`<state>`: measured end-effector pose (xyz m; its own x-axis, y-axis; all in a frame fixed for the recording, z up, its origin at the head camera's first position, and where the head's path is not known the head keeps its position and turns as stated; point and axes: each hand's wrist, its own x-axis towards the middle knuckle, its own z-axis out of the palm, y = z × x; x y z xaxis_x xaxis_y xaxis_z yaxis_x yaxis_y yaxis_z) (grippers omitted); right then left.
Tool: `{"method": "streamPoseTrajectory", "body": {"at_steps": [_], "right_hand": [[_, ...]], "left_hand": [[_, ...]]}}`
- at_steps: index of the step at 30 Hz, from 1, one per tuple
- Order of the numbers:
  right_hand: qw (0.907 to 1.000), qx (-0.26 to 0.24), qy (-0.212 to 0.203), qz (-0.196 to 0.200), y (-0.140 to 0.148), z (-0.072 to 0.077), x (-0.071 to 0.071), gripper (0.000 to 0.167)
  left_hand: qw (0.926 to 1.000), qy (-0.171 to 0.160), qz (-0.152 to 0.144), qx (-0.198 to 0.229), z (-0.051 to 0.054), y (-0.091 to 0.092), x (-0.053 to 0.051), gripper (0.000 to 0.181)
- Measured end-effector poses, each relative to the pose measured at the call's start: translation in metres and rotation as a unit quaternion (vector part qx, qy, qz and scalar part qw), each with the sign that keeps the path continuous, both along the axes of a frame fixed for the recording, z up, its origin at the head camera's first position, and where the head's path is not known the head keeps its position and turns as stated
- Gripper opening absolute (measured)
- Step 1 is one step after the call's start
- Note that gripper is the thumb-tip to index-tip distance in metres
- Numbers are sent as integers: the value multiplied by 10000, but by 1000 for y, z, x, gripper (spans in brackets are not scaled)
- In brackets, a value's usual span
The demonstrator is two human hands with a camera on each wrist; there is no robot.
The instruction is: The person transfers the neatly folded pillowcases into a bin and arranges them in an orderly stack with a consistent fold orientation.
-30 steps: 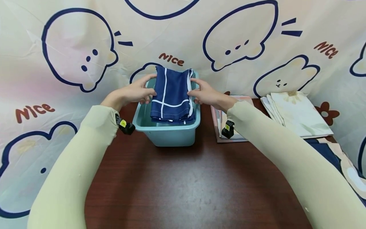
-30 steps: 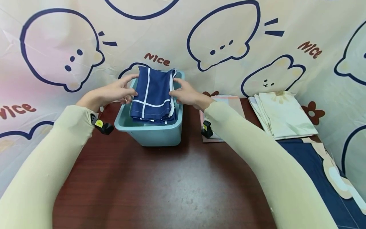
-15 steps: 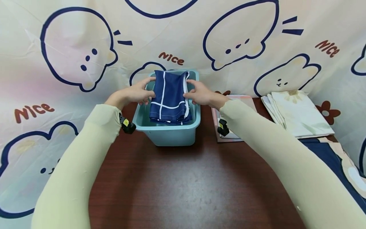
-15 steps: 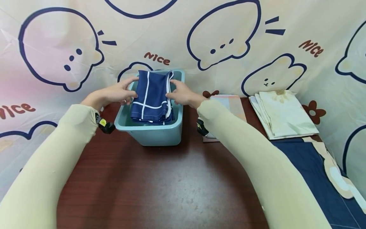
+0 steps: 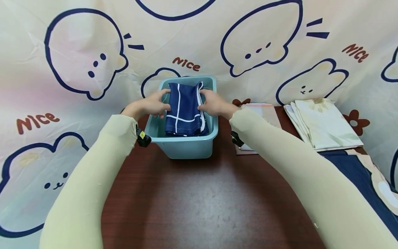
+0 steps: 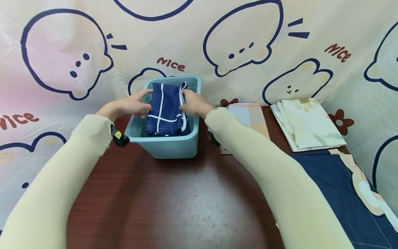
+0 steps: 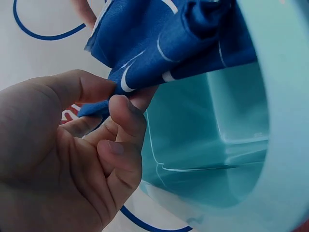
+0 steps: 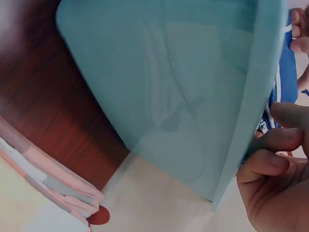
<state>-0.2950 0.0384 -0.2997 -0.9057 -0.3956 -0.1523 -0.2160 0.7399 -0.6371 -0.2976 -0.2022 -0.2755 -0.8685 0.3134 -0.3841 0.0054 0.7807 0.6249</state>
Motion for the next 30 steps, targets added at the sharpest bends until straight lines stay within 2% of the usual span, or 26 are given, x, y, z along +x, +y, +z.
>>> {"method": "streamPoseTrajectory", "body": {"at_steps": [11, 18, 30], "right_hand": [[9930, 1051, 535, 3, -8, -9, 4, 69], [9890, 1205, 832, -216, -12, -13, 8, 67], [9855, 1383, 931, -303, -17, -15, 13, 60]], "left_hand": [[9995, -69, -69, -308, -9, 0, -3, 74], [9993, -51, -25, -379, -12, -3, -3, 73], [9981, -153, -102, -587, -17, 2, -1, 69]]}}
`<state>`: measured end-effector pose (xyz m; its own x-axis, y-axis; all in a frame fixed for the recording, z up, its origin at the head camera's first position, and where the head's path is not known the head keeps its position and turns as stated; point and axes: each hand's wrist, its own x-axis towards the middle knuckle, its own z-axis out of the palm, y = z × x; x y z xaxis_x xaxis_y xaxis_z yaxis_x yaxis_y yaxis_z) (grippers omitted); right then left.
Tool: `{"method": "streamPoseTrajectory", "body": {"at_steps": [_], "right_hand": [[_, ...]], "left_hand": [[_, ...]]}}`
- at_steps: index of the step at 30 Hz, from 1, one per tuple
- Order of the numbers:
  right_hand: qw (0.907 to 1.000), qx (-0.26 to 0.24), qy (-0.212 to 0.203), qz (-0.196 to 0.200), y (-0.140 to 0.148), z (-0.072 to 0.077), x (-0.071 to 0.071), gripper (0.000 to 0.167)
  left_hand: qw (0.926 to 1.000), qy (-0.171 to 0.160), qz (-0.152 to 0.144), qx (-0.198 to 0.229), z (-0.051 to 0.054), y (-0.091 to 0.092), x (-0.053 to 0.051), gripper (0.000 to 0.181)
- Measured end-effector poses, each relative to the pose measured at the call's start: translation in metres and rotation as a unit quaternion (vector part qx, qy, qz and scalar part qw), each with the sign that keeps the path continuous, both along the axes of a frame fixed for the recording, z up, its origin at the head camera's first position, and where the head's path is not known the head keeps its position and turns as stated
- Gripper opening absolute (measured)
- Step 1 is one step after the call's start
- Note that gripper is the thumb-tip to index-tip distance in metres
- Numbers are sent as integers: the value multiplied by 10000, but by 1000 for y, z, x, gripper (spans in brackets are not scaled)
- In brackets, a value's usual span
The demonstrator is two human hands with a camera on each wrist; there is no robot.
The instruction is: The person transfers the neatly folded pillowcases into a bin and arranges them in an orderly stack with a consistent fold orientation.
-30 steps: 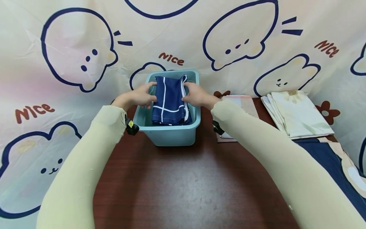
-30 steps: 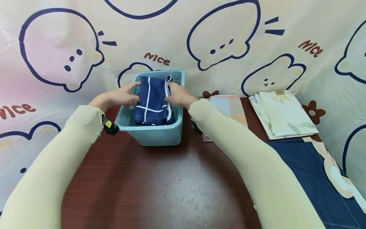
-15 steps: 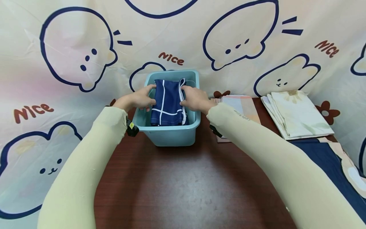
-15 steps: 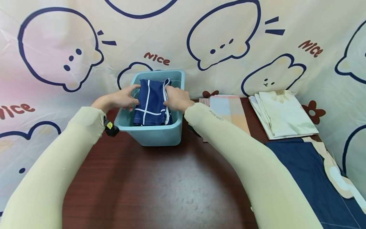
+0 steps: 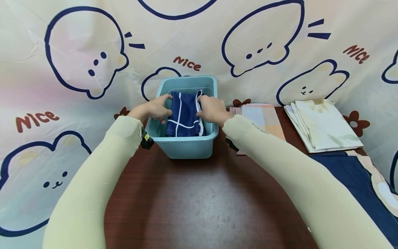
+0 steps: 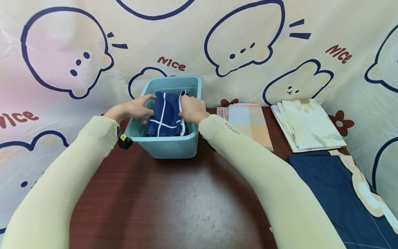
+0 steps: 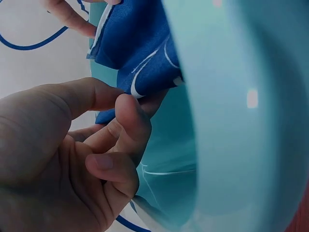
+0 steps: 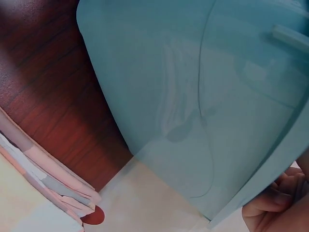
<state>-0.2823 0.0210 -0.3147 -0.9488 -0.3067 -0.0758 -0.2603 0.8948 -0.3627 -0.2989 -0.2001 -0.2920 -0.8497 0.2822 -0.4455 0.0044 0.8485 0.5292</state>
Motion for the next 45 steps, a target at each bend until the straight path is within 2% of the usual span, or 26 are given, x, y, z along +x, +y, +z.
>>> {"method": "streamPoseTrajectory", "body": {"at_steps": [15, 22, 29, 40, 45], "right_hand": [[9997, -236, 76, -8, 1, -1, 1, 56], [9995, -309, 108, -35, 5, -2, -1, 54], [9990, -419, 177, 35, 6, -4, 1, 48], [9931, -1175, -61, 5, 11, -2, 2, 43], [9865, -1567, -432, 200, 18, 2, 3, 44]], "left_hand": [[9999, 72, 50, -60, 0, 3, 0, 63], [9999, -148, -2, 76, 2, 7, 1, 57], [9997, -164, -134, -136, 1, 10, 0, 54], [9999, 31, -32, -112, 1, 10, 4, 52], [9999, 73, -25, -72, 3, 10, 6, 51]]}}
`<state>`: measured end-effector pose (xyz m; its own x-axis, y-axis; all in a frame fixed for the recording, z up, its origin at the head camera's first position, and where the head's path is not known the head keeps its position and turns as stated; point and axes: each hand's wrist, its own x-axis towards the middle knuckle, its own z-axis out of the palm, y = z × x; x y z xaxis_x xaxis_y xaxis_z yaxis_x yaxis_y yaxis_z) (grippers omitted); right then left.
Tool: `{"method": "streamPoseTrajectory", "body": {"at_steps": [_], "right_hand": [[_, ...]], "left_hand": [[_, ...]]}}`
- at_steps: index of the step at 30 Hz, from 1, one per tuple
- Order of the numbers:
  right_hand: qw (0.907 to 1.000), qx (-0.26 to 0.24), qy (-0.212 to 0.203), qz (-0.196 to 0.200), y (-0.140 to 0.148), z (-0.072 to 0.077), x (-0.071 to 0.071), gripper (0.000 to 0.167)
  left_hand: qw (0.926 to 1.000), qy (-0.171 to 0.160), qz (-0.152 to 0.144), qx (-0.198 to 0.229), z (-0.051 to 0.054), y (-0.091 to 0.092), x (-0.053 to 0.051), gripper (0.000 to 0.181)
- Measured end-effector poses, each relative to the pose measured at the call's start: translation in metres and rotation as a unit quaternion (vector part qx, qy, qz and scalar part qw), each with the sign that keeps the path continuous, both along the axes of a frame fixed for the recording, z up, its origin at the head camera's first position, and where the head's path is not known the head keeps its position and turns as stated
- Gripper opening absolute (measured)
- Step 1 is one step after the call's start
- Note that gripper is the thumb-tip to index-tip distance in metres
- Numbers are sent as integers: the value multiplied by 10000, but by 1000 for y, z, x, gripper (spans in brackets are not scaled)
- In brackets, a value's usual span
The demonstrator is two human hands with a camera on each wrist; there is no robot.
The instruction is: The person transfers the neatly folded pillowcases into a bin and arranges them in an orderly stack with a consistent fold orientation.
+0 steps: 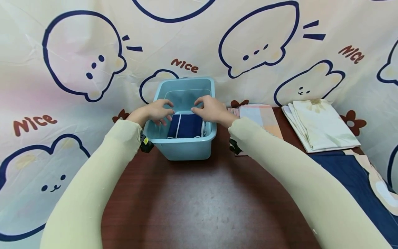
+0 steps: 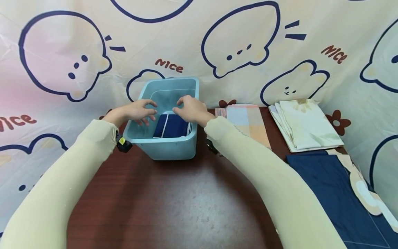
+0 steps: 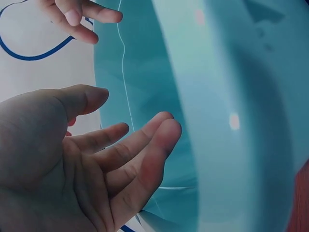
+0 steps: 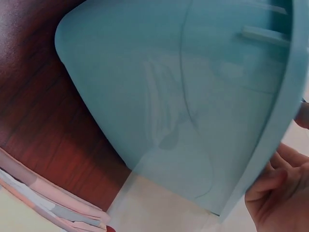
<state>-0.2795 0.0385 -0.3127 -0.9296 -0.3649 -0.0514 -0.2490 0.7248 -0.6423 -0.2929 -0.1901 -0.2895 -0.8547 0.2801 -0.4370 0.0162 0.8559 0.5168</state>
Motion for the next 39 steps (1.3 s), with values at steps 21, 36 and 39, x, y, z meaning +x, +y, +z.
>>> {"method": "streamPoseTrajectory", "body": {"at_steps": [21, 36, 39], "right_hand": [[9897, -1306, -392, 433, 20, 11, 7, 33], [9800, -1927, -242, 434, 38, 12, 17, 28], [9807, -1896, -166, 447, 45, 10, 20, 27]], "left_hand": [[9989, 318, -328, 70, 16, 17, 13, 48], [9974, 471, -510, 198, 19, 24, 29, 46], [9969, 502, -551, 234, 19, 24, 32, 45]]}}
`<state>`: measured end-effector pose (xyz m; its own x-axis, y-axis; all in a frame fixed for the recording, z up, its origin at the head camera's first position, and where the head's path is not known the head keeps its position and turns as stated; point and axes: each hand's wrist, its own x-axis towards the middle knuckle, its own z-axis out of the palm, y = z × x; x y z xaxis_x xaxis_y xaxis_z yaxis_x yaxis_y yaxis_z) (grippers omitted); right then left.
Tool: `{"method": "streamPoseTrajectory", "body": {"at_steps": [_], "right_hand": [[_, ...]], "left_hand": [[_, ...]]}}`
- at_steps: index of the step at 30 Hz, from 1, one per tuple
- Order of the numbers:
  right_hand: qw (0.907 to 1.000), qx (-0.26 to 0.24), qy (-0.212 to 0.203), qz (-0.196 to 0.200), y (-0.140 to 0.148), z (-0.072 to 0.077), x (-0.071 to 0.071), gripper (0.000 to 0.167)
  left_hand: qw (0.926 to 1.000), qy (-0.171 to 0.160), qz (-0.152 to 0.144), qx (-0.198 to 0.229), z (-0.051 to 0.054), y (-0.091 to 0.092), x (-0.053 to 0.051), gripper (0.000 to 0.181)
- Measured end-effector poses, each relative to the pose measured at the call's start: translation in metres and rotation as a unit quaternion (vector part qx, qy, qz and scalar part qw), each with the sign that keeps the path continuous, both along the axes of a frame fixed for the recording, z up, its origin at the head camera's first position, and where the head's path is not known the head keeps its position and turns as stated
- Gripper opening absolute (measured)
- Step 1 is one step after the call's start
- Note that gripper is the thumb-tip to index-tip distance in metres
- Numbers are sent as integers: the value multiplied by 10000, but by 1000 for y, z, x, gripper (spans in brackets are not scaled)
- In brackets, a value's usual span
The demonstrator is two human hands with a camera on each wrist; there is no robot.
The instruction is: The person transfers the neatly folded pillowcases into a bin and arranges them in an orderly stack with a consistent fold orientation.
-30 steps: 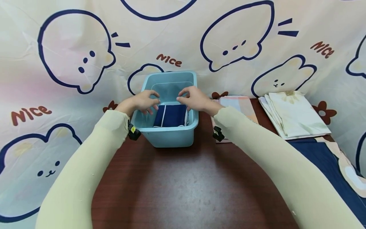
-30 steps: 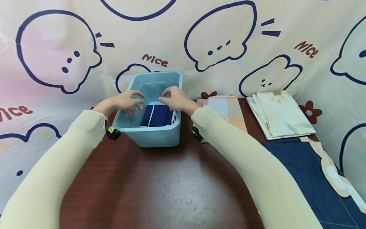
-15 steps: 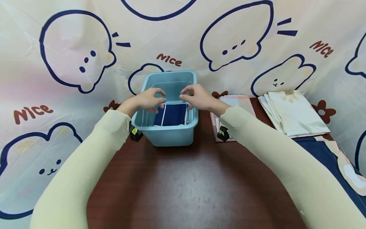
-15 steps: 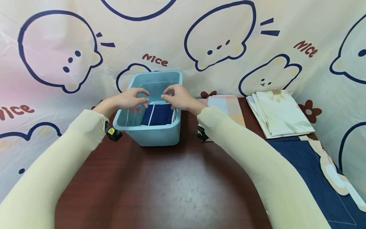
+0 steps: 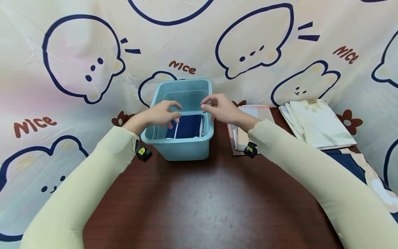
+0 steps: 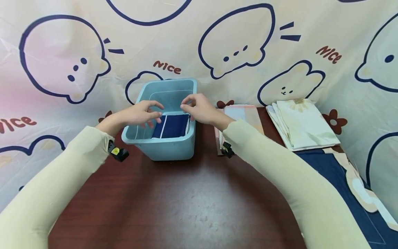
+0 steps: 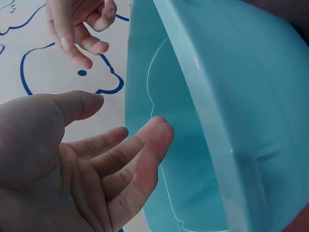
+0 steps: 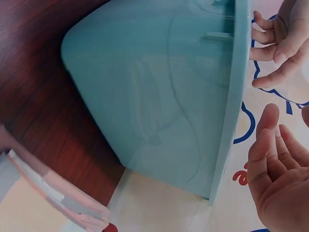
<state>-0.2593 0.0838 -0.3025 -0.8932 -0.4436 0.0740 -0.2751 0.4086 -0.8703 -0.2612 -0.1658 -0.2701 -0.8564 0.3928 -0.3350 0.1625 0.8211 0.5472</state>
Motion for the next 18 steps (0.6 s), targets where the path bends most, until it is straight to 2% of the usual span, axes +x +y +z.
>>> {"method": "streamPoseTrajectory", "body": {"at_steps": [12, 18], "right_hand": [[9997, 64, 159, 191, 21, -5, 14, 27], [9996, 149, 199, 133, 26, -6, 21, 26]], "left_hand": [[9998, 35, -79, 180, 3, 0, 10, 46], [9995, 191, -87, 250, 3, 4, 16, 43]]}}
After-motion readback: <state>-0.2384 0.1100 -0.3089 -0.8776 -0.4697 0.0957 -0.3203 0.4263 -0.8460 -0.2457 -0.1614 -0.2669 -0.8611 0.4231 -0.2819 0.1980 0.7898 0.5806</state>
